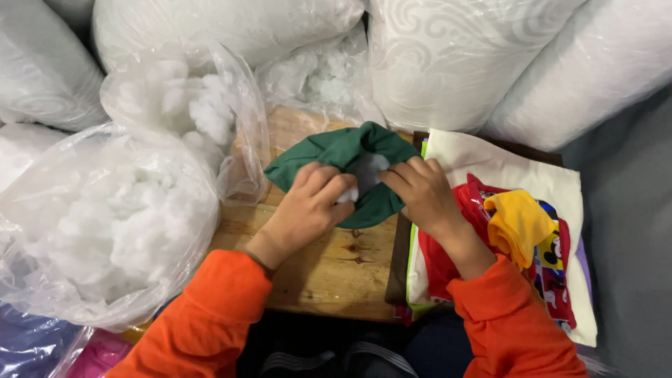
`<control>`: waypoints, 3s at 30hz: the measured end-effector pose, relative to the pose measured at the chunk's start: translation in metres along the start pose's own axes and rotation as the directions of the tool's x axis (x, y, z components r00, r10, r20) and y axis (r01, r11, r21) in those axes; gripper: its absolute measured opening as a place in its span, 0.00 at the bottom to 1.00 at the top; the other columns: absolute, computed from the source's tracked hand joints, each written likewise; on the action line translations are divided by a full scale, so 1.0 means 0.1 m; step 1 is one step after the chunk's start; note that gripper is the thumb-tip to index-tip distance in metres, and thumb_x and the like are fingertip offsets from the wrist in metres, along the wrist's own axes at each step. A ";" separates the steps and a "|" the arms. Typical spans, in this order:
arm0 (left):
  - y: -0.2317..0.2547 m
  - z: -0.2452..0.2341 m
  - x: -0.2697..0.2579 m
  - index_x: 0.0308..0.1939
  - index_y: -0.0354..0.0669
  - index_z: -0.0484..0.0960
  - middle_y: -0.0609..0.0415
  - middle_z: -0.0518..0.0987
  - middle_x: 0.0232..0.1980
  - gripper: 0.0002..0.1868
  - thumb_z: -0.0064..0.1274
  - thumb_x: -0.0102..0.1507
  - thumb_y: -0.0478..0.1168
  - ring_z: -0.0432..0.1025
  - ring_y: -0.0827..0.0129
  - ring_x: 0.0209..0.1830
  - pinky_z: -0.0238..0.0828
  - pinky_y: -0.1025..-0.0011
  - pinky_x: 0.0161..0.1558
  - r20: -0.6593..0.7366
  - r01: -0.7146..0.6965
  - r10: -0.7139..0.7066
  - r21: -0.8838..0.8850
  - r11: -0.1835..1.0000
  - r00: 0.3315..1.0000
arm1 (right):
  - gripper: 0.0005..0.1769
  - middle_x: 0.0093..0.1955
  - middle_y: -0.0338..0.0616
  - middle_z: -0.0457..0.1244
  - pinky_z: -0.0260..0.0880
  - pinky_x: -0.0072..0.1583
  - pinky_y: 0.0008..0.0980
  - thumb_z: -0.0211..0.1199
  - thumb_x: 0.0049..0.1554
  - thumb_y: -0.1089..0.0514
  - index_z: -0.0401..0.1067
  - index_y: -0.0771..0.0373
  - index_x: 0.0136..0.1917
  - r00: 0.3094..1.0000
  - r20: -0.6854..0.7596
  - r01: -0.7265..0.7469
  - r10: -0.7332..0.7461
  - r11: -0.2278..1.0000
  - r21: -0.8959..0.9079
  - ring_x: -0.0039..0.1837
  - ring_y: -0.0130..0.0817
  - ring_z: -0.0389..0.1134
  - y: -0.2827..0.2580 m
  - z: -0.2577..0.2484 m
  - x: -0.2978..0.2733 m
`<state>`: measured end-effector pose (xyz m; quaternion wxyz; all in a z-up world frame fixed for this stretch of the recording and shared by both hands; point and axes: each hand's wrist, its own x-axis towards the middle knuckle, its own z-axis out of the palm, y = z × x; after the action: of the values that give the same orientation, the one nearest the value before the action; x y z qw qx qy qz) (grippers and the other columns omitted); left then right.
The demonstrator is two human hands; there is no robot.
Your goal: Stuffing a small green fabric pillowcase with white polyester fiberfill by hand.
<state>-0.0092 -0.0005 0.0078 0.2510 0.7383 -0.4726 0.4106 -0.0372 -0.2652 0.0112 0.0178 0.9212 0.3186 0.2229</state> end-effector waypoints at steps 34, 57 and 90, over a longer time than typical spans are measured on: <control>0.16 0.14 -0.44 0.35 0.43 0.88 0.50 0.82 0.47 0.44 0.26 0.66 0.74 0.74 0.56 0.48 0.66 0.59 0.49 0.795 0.267 -0.255 0.121 0.956 0.550 | 0.16 0.49 0.47 0.66 0.74 0.44 0.41 0.58 0.59 0.52 0.75 0.57 0.59 0.724 0.686 -0.376 0.071 0.875 0.306 0.46 0.47 0.72 -0.68 0.42 0.03; -0.13 0.45 -0.68 0.54 0.62 0.79 0.55 0.75 0.54 0.18 0.56 0.59 0.51 0.66 0.53 0.54 0.61 0.57 0.44 0.763 0.243 -0.382 0.296 0.924 0.522 | 0.15 0.54 0.58 0.66 0.74 0.47 0.37 0.60 0.59 0.66 0.73 0.64 0.59 0.922 0.385 -0.097 -0.026 0.950 0.296 0.51 0.49 0.69 -0.54 0.27 0.06; -0.23 0.36 -0.41 0.58 0.37 0.74 0.43 0.79 0.44 0.18 0.49 0.65 0.40 0.80 0.49 0.38 0.81 0.62 0.37 0.812 0.473 -0.211 -0.090 0.877 0.545 | 0.21 0.47 0.55 0.67 0.71 0.58 0.47 0.53 0.67 0.46 0.75 0.66 0.52 0.935 0.337 -0.063 -0.109 0.886 0.459 0.55 0.53 0.69 -0.63 0.01 0.09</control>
<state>0.0163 0.0026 -0.0459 0.2043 0.8730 -0.4345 -0.0861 -0.0667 -0.2094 0.0032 -0.1423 0.9196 0.3650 -0.0289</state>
